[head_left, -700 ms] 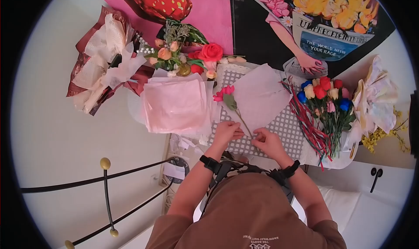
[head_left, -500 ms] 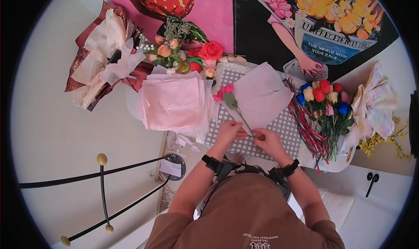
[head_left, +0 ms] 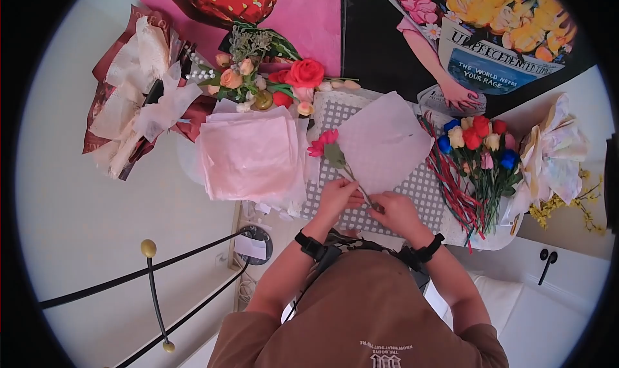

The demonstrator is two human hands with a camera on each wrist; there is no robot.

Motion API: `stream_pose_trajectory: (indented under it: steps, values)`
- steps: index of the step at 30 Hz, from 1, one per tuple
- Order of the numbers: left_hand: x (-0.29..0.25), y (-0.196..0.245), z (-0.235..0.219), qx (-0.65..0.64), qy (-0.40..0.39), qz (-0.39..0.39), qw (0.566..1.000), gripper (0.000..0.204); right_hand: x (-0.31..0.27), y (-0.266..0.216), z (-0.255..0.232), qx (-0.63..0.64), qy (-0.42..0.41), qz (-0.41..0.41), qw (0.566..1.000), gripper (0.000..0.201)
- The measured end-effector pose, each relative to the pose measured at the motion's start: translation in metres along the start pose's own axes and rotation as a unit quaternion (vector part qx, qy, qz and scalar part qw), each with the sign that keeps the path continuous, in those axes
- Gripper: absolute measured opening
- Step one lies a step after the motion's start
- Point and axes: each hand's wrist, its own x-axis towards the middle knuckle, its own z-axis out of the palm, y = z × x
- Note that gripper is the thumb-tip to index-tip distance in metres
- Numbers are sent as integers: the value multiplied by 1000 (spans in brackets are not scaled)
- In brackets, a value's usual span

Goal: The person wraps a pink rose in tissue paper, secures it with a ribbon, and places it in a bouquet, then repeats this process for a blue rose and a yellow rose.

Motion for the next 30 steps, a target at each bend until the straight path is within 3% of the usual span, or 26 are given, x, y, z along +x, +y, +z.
stream_pose_trajectory:
  steps: [3,9,11,12,13,14,15,17,20,23,30]
  values:
    - [0,-1,-4,-50,-31,-25,998,21,6,-6,2,-63,-3,-3,998,24]
    - [8,-12,-11,13,-58,19,998,18,20,-5,11,-111,-10,2,994,20]
    - [6,-14,-11,170,-6,128,977,16,21,-2,14,-118,-7,5,993,16]
    - [3,-11,-10,171,-6,126,977,16,21,-1,14,-116,-8,6,993,16]
    - [0,-7,-9,294,44,275,914,16,21,0,14,-104,-5,6,995,14]
    - [-2,-4,-9,406,89,411,811,17,20,1,15,-91,-1,7,996,12]
    - [-2,-3,-11,409,86,408,812,17,19,1,14,-88,-1,11,996,12]
    - [2,5,-16,467,58,463,751,18,20,0,12,-70,3,10,997,12]
    - [10,11,-18,532,39,451,715,14,21,3,9,-25,9,30,999,12]
    - [15,16,-16,557,28,429,710,8,19,11,10,54,28,79,995,12]
    - [22,31,3,605,12,300,738,6,18,-1,7,106,29,162,981,10]
